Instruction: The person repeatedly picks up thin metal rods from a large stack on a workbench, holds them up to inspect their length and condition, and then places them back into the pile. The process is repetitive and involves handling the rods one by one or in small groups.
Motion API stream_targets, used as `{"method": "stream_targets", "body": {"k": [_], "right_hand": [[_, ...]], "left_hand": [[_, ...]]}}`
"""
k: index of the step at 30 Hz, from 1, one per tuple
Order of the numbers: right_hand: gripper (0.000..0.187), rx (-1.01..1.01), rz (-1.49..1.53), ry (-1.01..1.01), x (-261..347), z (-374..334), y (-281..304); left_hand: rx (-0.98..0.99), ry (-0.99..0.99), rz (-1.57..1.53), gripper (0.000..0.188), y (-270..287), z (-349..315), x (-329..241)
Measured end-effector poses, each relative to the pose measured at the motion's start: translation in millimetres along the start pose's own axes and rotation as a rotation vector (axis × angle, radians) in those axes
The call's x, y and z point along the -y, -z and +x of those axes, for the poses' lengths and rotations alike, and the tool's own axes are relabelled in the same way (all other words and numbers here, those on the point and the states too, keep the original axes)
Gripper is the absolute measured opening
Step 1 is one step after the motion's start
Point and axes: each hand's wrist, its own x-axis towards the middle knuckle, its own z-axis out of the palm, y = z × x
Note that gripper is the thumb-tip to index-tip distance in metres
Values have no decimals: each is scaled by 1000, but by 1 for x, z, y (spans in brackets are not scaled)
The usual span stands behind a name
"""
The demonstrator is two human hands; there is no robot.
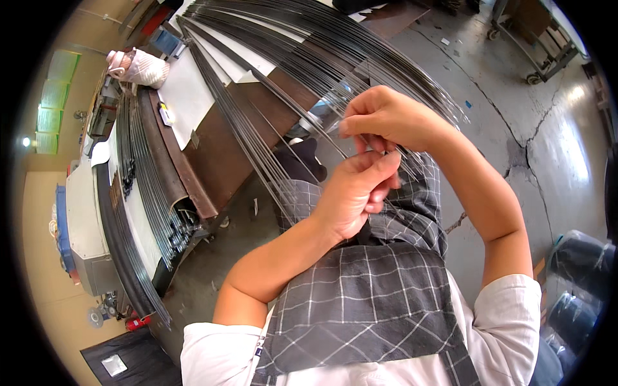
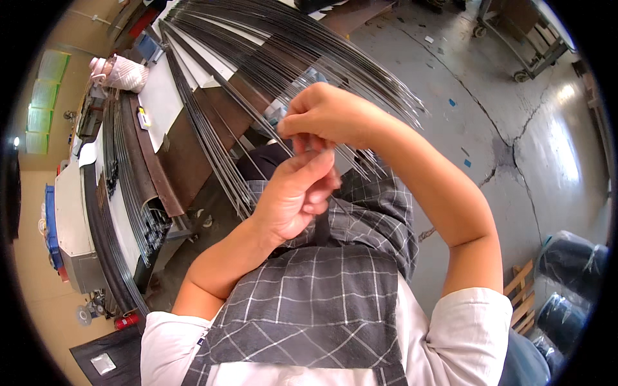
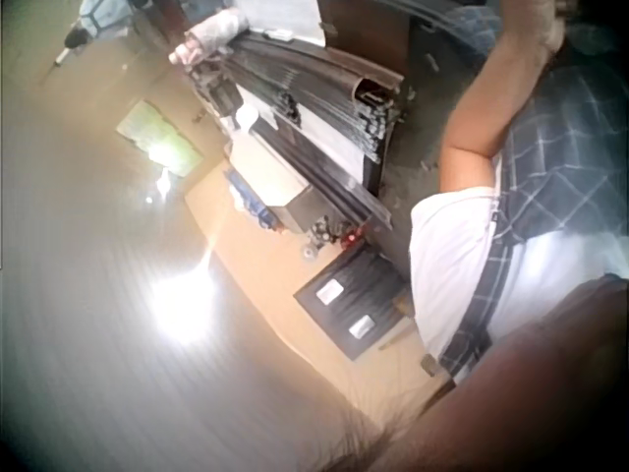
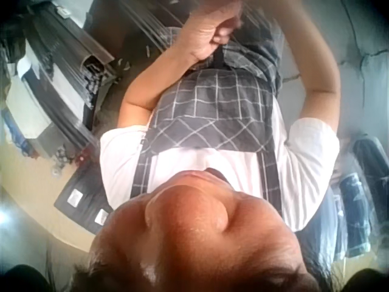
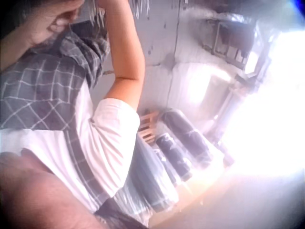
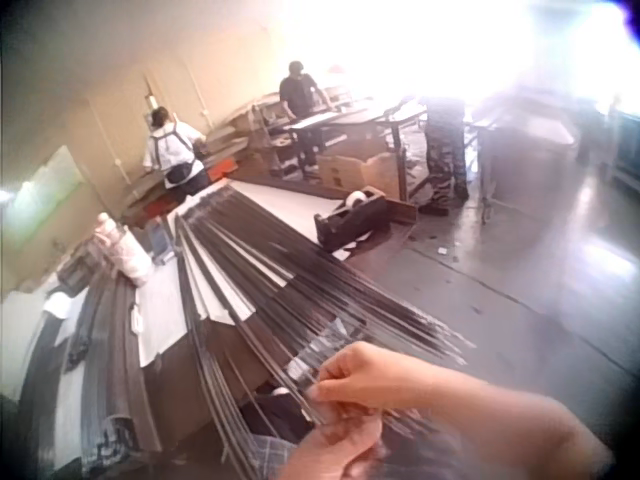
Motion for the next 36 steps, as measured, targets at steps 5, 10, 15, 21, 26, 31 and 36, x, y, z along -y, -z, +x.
{"method": "stream_targets", "body": {"k": [5, 10, 15, 21, 26, 31, 36], "right_hand": [[27, -252, -639, 75, -16, 1, 27], [35, -237, -1058, 101, -17, -9, 29], [37, -183, -1127, 192, -11, -1, 18], [37, -183, -1026, 214, 4, 7, 23], [36, -728, -947, 375, 18, 79, 89], [21, -1264, -997, 794, 9, 157, 178], [25, -1111, -1112, 549, 7, 181, 192]], "left_hand": [[275, 152, 369, 32, 11, 0, -25], [-142, -558, 918, 19, 21, 7, -93], [-254, -620, 1009, 22, 31, 58, -168], [-243, -740, 1321, 26, 14, 145, -234], [-28, -883, 1704, 28, 27, 219, -292], [-41, -484, 1865, 28, 1, 238, -297], [-107, -407, 1659, 23, 4, 236, -296]]}}
